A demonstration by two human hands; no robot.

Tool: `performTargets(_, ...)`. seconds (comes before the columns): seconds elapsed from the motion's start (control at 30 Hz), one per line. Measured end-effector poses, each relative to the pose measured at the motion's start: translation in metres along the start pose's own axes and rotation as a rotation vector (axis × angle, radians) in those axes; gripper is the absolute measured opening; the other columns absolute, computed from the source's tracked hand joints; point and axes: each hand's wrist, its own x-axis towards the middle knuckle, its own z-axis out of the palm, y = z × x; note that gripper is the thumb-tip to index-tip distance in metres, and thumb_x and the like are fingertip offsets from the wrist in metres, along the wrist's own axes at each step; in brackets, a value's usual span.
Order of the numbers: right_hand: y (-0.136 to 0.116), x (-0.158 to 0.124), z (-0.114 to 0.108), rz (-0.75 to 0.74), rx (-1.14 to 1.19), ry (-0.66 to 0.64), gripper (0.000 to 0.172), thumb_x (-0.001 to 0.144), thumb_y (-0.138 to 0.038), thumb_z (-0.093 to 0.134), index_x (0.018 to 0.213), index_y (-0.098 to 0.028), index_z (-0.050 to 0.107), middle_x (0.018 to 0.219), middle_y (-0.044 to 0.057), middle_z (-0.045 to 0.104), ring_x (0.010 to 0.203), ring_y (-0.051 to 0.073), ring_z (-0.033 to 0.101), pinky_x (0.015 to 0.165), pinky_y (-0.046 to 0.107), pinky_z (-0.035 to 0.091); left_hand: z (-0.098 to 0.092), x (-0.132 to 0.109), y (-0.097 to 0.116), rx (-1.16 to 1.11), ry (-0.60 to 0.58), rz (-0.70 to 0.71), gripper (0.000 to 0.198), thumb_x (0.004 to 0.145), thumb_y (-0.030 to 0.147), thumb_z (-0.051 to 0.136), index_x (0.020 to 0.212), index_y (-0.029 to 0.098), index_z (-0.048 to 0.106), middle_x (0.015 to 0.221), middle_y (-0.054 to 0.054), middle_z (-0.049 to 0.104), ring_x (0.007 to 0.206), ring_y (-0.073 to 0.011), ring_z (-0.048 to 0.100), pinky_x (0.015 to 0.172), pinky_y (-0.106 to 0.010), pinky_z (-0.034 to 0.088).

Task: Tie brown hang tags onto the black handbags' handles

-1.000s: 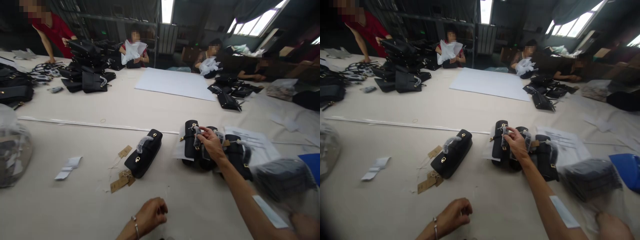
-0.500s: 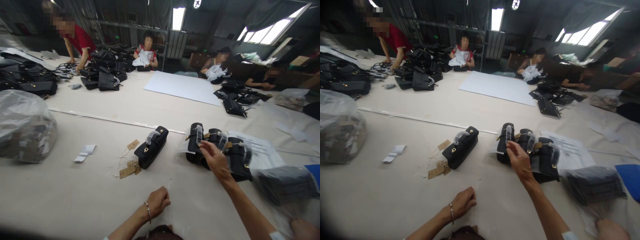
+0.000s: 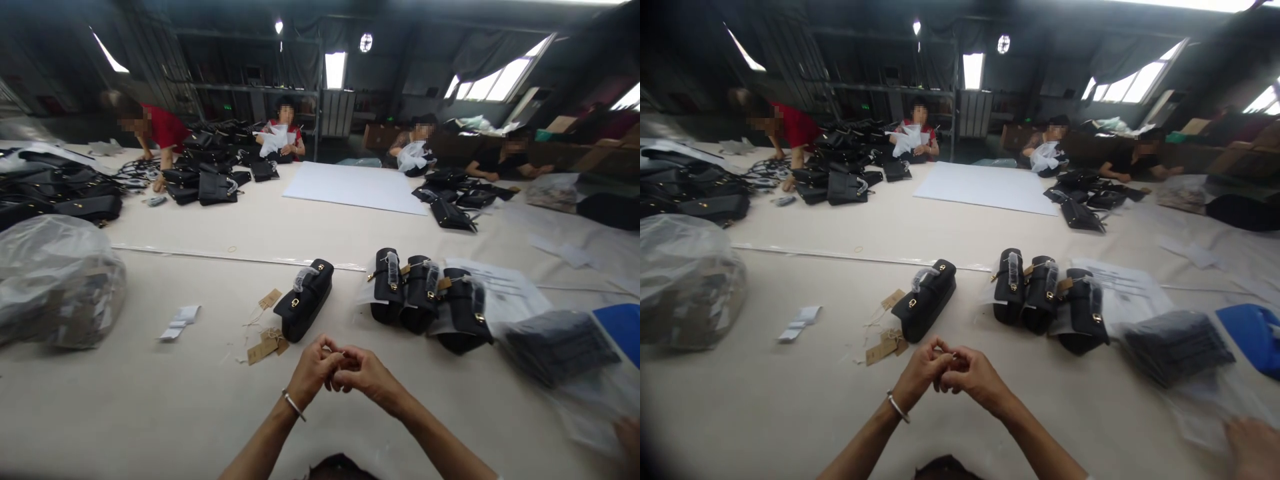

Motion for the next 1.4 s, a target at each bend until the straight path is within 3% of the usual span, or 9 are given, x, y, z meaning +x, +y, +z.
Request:
performTargets(0.1,-0.008,0.003,0.004,-0.088,0.003,0.093,0.014,0.068,-0.025,0.07,0.078,-0.015,0.07,0.061,0.002,0.07,0.057,0.016,0.061,0.055,0.027,0.04,0.004,0.001,0.011,0.063,0.038,0.035,0.044,0.078,0.056,0.066,0.093,0.02,0.047,0.051,0.003,0.065,0.037,-0.0147,0.058,0.033,-0.019,0.038)
performTargets(0.2,-0.01,0.006,0.004,-0.144,0.021,0.149,0.019,0.072,-0.034,0.072,0.078,-0.015,0.071,0.058,0.002,0.069,0.054,0.017,0.06,0.055,0.03,0.041,0.007,0.004,0.02,0.091,0.038,0.06,0.052,0.08,0.06,0.062,0.106,0.018,0.047,0.053,0.003,0.065,0.038,-0.0159,0.06,0.033,-0.019,0.039)
performTargets(0.33,-0.01,0.008,-0.004,-0.15,0.008,0.232,0.028,0.073,-0.044,0.075,0.072,-0.016,0.071,0.057,0.0,0.063,0.055,0.016,0.057,0.057,0.031,0.042,0.006,0.005,0.023,0.028,-0.052,0.029,0.065,0.082,0.068,0.053,0.12,0.016,0.043,0.055,0.003,0.065,0.042,-0.0174,0.063,0.036,-0.021,0.043)
performTargets(0.5,-0.013,0.011,-0.019,-0.125,0.026,0.334,0.032,0.071,-0.047,0.077,0.076,-0.017,0.068,0.07,0.0,0.065,0.067,0.015,0.056,0.063,0.029,0.044,0.001,0.001,0.009,-0.028,-0.105,-0.042,0.057,0.079,0.07,0.057,0.099,0.018,0.047,0.066,-0.003,0.071,0.052,-0.017,0.068,0.044,-0.023,0.049)
performTargets(0.6,-0.013,0.014,-0.023,-0.106,0.062,0.3,0.035,0.07,-0.049,0.079,0.076,-0.016,0.067,0.075,0.002,0.067,0.072,0.017,0.059,0.063,0.029,0.046,-0.001,-0.001,0.003,-0.012,-0.094,-0.08,0.053,0.076,0.067,0.063,0.09,0.019,0.046,0.067,-0.003,0.071,0.053,-0.0167,0.068,0.045,-0.023,0.049)
performTargets(0.83,-0.008,0.024,-0.028,-0.072,0.2,0.237,0.038,0.07,-0.05,0.082,0.083,-0.017,0.066,0.085,0.004,0.07,0.076,0.015,0.062,0.062,0.026,0.046,-0.006,0.005,0.004,-0.054,-0.077,-0.099,0.05,0.078,0.066,0.059,0.091,0.021,0.041,0.07,-0.003,0.072,0.056,-0.018,0.07,0.048,-0.025,0.05)
performTargets(1.13,-0.011,0.032,-0.029,-0.022,0.408,0.186,0.042,0.07,-0.049,0.083,0.088,-0.019,0.06,0.094,0.004,0.07,0.074,0.012,0.063,0.061,0.023,0.047,-0.012,0.007,0.01,-0.048,-0.02,-0.11,0.033,0.078,0.047,0.06,0.087,0.02,0.044,0.076,-0.005,0.072,0.061,-0.0182,0.071,0.054,-0.027,0.052)
performTargets(1.3,-0.012,0.035,-0.027,0.013,0.361,0.164,0.043,0.069,-0.053,0.081,0.089,-0.02,0.06,0.079,-0.001,0.066,0.068,0.012,0.06,0.066,0.028,0.047,-0.013,0.011,0.012,0.01,0.001,-0.1,0.028,0.086,0.048,0.05,0.087,0.023,0.039,0.075,-0.003,0.07,0.059,-0.0179,0.069,0.052,-0.027,0.049)
performTargets(1.4,-0.013,0.036,-0.026,0.03,0.194,0.15,0.035,0.067,-0.041,0.084,0.089,-0.018,0.068,0.066,-0.004,0.061,0.059,0.01,0.051,0.062,0.027,0.04,-0.013,0.009,0.014,0.209,0.042,-0.026,0.023,0.093,0.047,0.039,0.089,0.024,0.039,0.062,0.003,0.062,0.046,-0.0152,0.059,0.047,-0.026,0.041)
